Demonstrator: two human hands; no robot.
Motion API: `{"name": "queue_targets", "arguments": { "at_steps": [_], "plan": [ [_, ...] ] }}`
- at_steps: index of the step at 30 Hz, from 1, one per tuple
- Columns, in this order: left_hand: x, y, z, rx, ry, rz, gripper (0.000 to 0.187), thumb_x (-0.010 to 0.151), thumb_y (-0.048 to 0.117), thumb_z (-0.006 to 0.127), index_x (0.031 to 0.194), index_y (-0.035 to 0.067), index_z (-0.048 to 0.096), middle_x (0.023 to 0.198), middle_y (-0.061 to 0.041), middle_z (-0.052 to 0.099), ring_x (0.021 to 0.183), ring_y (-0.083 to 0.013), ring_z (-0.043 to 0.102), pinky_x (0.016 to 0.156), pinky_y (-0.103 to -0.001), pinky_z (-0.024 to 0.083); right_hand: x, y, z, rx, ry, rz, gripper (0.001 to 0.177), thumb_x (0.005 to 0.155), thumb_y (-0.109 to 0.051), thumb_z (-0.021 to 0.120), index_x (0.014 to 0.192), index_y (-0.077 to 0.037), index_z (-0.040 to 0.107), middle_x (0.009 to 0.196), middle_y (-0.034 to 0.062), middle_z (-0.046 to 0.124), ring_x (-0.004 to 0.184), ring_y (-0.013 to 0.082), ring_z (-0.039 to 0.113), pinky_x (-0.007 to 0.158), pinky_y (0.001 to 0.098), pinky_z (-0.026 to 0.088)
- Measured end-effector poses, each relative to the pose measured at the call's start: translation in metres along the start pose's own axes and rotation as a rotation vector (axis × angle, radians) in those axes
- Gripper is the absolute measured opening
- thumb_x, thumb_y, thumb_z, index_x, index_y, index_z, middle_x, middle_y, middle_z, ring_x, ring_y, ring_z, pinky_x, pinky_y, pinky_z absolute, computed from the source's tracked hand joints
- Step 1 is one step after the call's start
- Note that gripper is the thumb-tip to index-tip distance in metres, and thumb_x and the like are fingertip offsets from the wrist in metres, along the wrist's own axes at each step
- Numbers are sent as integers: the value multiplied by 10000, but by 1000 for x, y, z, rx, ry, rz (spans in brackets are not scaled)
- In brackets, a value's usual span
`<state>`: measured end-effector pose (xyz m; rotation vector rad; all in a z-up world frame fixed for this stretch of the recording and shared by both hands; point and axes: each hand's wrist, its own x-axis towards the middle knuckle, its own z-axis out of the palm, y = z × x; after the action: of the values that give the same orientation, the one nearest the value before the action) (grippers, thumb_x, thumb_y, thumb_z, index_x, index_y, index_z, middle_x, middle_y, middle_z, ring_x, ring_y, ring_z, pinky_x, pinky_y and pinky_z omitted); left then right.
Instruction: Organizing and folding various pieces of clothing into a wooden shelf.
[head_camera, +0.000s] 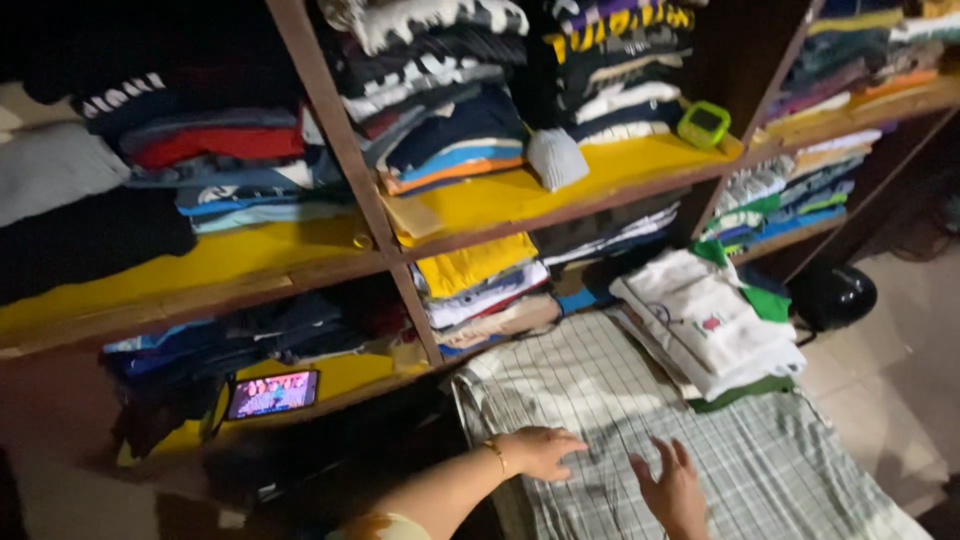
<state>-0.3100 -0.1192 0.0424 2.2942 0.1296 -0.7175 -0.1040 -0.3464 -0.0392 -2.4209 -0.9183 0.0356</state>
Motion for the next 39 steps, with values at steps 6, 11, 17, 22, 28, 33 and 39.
{"name": "queue_targets", "arguments": {
  "at_steps": [6, 11, 17, 22, 28, 33, 39],
  "plan": [
    [-81, 33, -87, 124, 553, 261, 663, 910, 284, 634, 1538, 127, 493, 1560, -158, 473, 1293, -380, 560, 1053, -450, 485, 78, -144, -56, 78, 100, -385, 549, 824, -387, 763, 1271, -86, 660, 1426, 266, 547, 1297, 481, 527, 1012, 528, 480],
    [-134, 31, -128, 160, 618, 210, 530, 957, 317, 662, 1419, 87, 538, 1475, -160, 516, 1203, -369, 592, 958, -467, 506, 119, -231, -81, 281, 165, -663, 496, 868, -342, 744, 1259, -47, 665, 1353, 253, 613, 1277, 446, 567, 1021, 494, 489],
    [-179, 28, -198, 146, 1096, 272, 65, 985, 81, 628, 938, 62, 669, 1080, -90, 692, 952, -217, 710, 815, -342, 621, 161, -359, -119, 532, -76, -595, 291, 926, -161, 719, 1189, -36, 707, 1074, 167, 721, 899, 266, 664, 702, 355, 562],
    [-176, 0, -297, -172, 1756, 407, 193, 1004, 117, 641, 1167, 20, 672, 1193, -132, 697, 1101, -250, 685, 941, -357, 571, 238, -454, -126, 902, -73, -739, 216, 1036, -130, 654, 1202, 6, 678, 1008, 62, 734, 896, 101, 697, 757, 271, 575],
    [-140, -47, -384, -575, 1993, 423, 495, 982, 79, 593, 1445, -52, 481, 1441, -217, 580, 1323, -288, 582, 1127, -384, 445, 298, -540, -148, 1125, -195, -499, 270, 1018, -143, 628, 1272, -59, 659, 1048, 12, 720, 837, 105, 686, 683, 270, 549],
    [-149, -50, -399, -929, 1931, 494, 574, 966, 19, 492, 1523, -49, 369, 1530, -216, 479, 1419, -293, 484, 1184, -390, 358, 341, -539, -116, 1144, -185, -619, 291, 1024, -91, 585, 1302, -55, 665, 1129, 12, 720, 940, 98, 675, 794, 250, 564],
    [-136, -67, -407, -1086, 2029, 608, 619, 882, -41, 437, 1496, -30, 361, 1550, -196, 426, 1448, -274, 418, 1199, -398, 315, 337, -553, -146, 1096, -177, -679, 257, 1054, -95, 589, 1309, -84, 618, 1139, 12, 671, 992, 99, 602, 744, 257, 515]
  ]
}}
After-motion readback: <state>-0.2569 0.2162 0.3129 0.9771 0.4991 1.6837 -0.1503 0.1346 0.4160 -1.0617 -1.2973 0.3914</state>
